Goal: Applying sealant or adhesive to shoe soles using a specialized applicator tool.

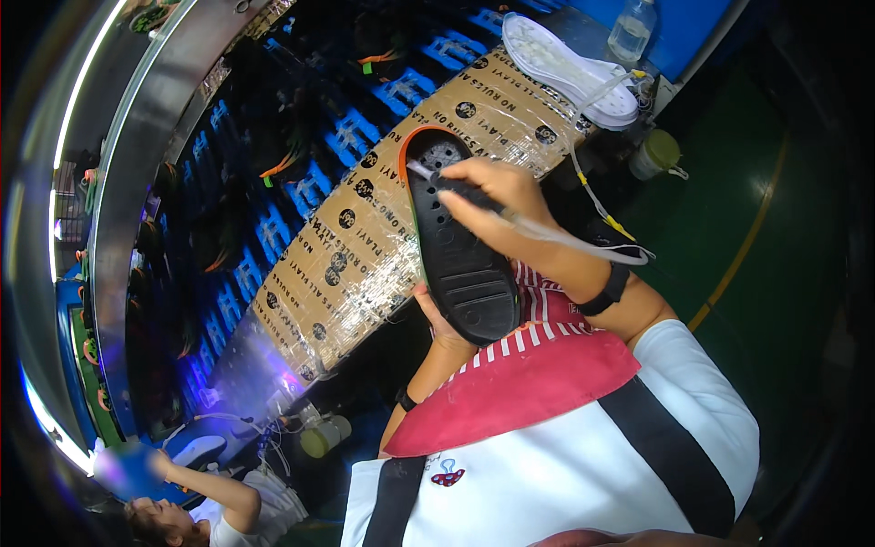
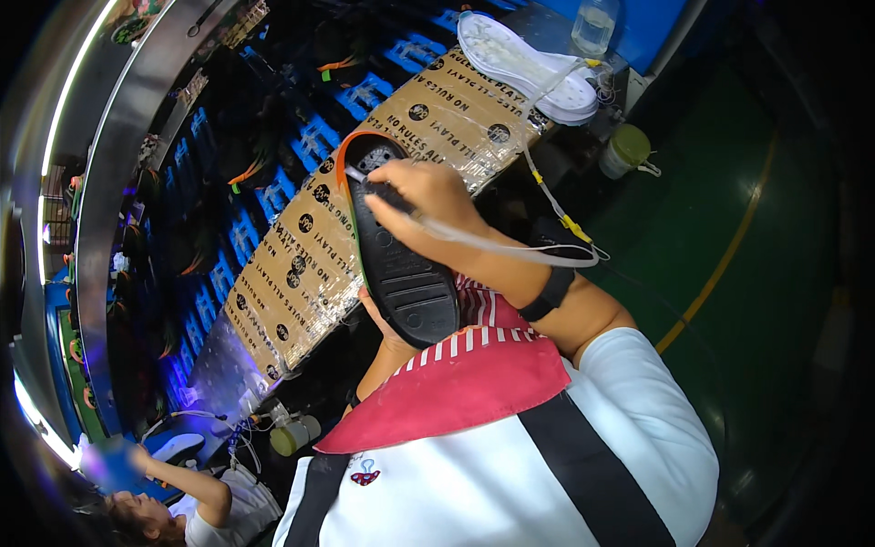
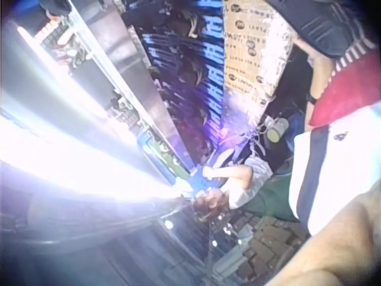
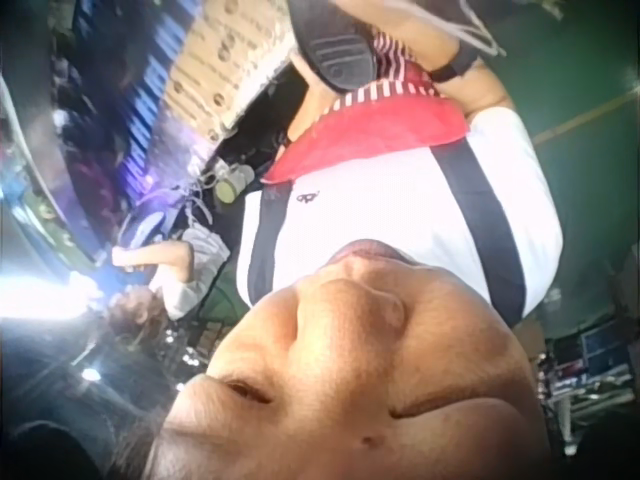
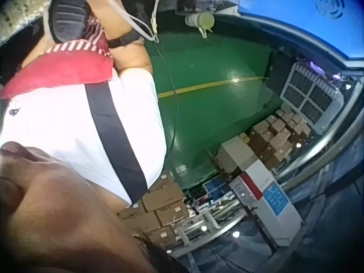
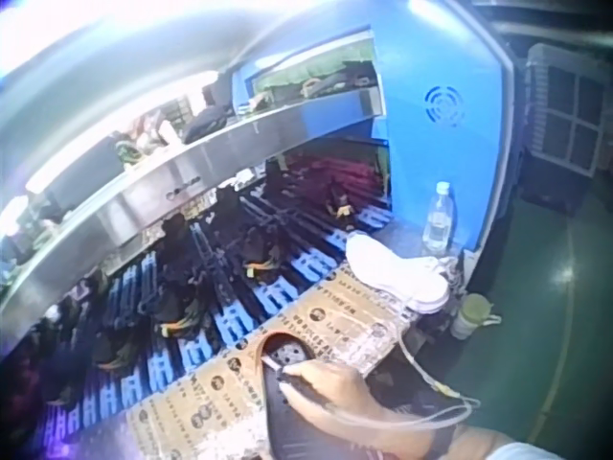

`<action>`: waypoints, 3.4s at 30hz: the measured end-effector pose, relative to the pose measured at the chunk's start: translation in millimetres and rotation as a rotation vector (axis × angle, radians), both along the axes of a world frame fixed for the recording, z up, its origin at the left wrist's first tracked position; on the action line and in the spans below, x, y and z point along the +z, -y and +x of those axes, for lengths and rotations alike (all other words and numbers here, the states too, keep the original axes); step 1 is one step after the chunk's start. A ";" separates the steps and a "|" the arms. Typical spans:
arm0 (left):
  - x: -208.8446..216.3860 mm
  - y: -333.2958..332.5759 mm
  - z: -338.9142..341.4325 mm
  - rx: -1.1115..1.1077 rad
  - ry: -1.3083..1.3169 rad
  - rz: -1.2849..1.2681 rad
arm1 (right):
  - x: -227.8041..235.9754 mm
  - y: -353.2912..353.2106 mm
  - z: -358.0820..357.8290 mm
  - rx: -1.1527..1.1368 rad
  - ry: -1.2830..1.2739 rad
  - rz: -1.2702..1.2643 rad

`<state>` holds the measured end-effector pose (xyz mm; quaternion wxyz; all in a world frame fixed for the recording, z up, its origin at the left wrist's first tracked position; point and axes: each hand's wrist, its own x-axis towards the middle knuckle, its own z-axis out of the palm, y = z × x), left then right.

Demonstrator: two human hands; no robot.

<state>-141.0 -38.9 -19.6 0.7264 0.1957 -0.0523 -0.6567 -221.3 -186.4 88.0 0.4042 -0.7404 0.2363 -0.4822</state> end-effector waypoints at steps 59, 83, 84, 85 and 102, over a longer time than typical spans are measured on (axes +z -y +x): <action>49.5 47.0 57.9 0.151 0.010 -0.462 | -2.9 -48.5 -13.8 0.429 -0.013 -0.030; 56.1 38.8 85.5 0.176 0.172 -0.390 | -1.2 -37.8 -31.0 0.779 -0.129 0.145; 57.0 38.1 86.3 0.154 0.186 -0.388 | 1.6 -35.4 -32.1 0.838 -0.142 0.188; 58.2 37.0 86.8 0.133 0.199 -0.385 | 0.2 -35.4 -32.6 0.833 -0.119 0.206; 53.4 30.2 105.1 0.088 0.241 -0.113 | -6.8 -28.5 -34.1 0.833 -0.268 0.248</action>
